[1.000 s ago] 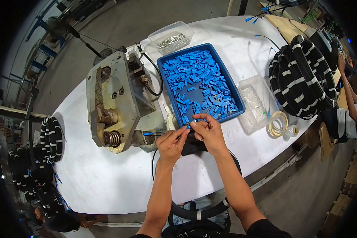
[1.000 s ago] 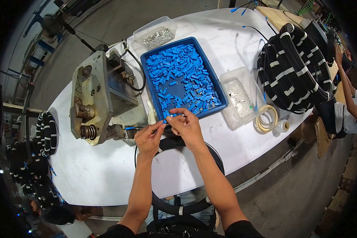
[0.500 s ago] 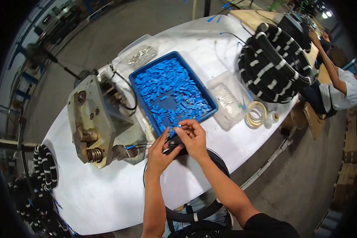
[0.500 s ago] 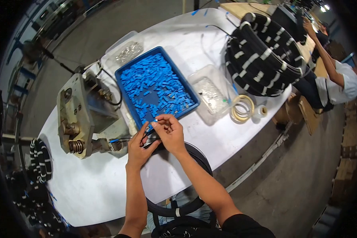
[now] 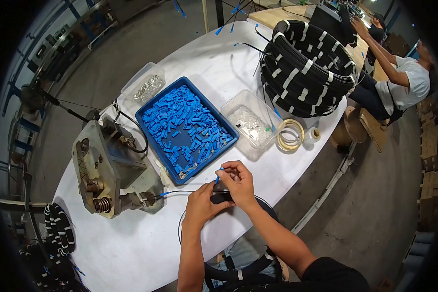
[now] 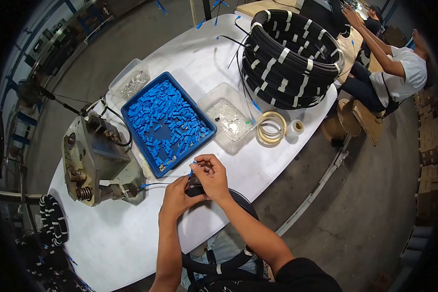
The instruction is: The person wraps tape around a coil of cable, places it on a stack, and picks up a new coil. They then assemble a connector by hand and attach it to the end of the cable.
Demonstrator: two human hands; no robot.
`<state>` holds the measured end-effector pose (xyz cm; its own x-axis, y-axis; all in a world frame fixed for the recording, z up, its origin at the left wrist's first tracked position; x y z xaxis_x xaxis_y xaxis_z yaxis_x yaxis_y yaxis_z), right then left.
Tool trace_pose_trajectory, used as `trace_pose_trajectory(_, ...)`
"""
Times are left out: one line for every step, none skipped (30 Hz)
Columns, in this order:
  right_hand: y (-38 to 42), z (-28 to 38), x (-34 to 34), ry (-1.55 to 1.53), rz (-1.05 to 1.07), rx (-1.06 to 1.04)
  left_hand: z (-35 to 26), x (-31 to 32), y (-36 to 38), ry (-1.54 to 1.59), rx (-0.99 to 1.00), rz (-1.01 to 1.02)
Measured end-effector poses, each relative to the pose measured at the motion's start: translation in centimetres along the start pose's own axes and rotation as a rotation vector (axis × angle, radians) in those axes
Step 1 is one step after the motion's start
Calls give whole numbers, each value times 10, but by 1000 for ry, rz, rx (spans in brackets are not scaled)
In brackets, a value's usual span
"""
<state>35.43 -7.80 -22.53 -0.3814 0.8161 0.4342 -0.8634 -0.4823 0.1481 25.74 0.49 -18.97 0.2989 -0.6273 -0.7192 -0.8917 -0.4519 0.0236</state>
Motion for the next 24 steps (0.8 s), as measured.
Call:
trace_pose_trajectory(-1, 3, -4, -3, -17, 1, -1, 4, -2, -5, 2, 2)
trace_pose_trajectory(-1, 4, -9, -18, -30, 4, -2, 9, -3, 4, 32, -1)
trace_pose_trajectory(-2, 8, -13, -22, -33, 5, -5, 14, -4, 14, 63, -5)
trace_pose_trajectory(-2, 14, -17, -25, -37, -2, -8, 18, -6, 10, 55, 14)
trace_pose_trajectory(-4, 18, -22, -27, -43, -11, -12, 22, -8, 9, 60, 18)
trace_pose_trajectory(-7, 21, -27, -19, -53, -30, -16, 27, -12, 23, 52, 28)
trace_pose_trajectory(-10, 24, -33, -19, -58, -36, -21, 31, -16, 36, 46, 36)
trace_pose_trajectory(-13, 29, -38, -17, -69, -42, -28, 34, -20, 39, 42, 40)
trace_pose_trajectory(-16, 34, -42, -15, -79, -45, -31, 39, -25, 39, 46, 42)
trace_pose_trajectory(-19, 38, -47, 4, -72, -32, -33, 43, -30, 79, 38, 53)
trace_pose_trajectory(-23, 38, -50, 3, -75, -33, -35, 47, -34, 120, 31, 62)
trace_pose_trajectory(-28, 39, -52, 4, -78, -57, -37, 48, -39, 120, 34, 63)
trace_pose_trajectory(-32, 40, -54, 6, -80, -80, -40, 48, -44, 115, 69, 48)
trace_pose_trajectory(-36, 40, -54, 6, -81, -81, -43, 47, -48, 110, 102, 33)
trace_pose_trajectory(-39, 39, -52, 10, -68, -82, -44, 44, -50, 109, 102, 33)
trace_pose_trajectory(-43, 38, -49, 12, -55, -81, -47, 39, -53, 134, 113, 20)
trace_pose_trajectory(-44, 36, -48, 9, -57, -78, -48, 36, -54, 159, 121, 10)
trace_pose_trajectory(-46, 35, -46, -6, -53, -69, -47, 32, -55, 260, 188, -81)
trace_pose_trajectory(-47, 34, -44, -21, -50, -61, -45, 33, -55, 258, 188, -75)
trace_pose_trajectory(-48, 34, -43, -24, -56, -59, -37, 30, -56, 367, 71, -135)
trace_pose_trajectory(-49, 35, -42, 2, -66, -80, -31, 28, -58, 475, -46, -194)
trace_pose_trajectory(-49, 36, -40, 28, -77, -102, -35, 22, -61, 450, -32, -319)
trace_pose_trajectory(-50, 38, -38, 53, -88, -124, -39, 20, -65, 449, -30, -311)
trace_pose_trajectory(-49, 39, -36, 48, -110, -132, -41, 16, -68, 368, -18, -343)
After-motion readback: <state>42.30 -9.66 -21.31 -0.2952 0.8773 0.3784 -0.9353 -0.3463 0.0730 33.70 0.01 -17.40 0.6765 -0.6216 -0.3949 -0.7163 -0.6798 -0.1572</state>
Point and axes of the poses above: each hand's wrist, its own y-axis away from the middle knuckle, its own x-axis out of the palm, z = x × y, the point moved 6 cm from there along -y, towards the middle knuckle, and after that the axes turned 6 degrees about -z, right-handed, at the moved point
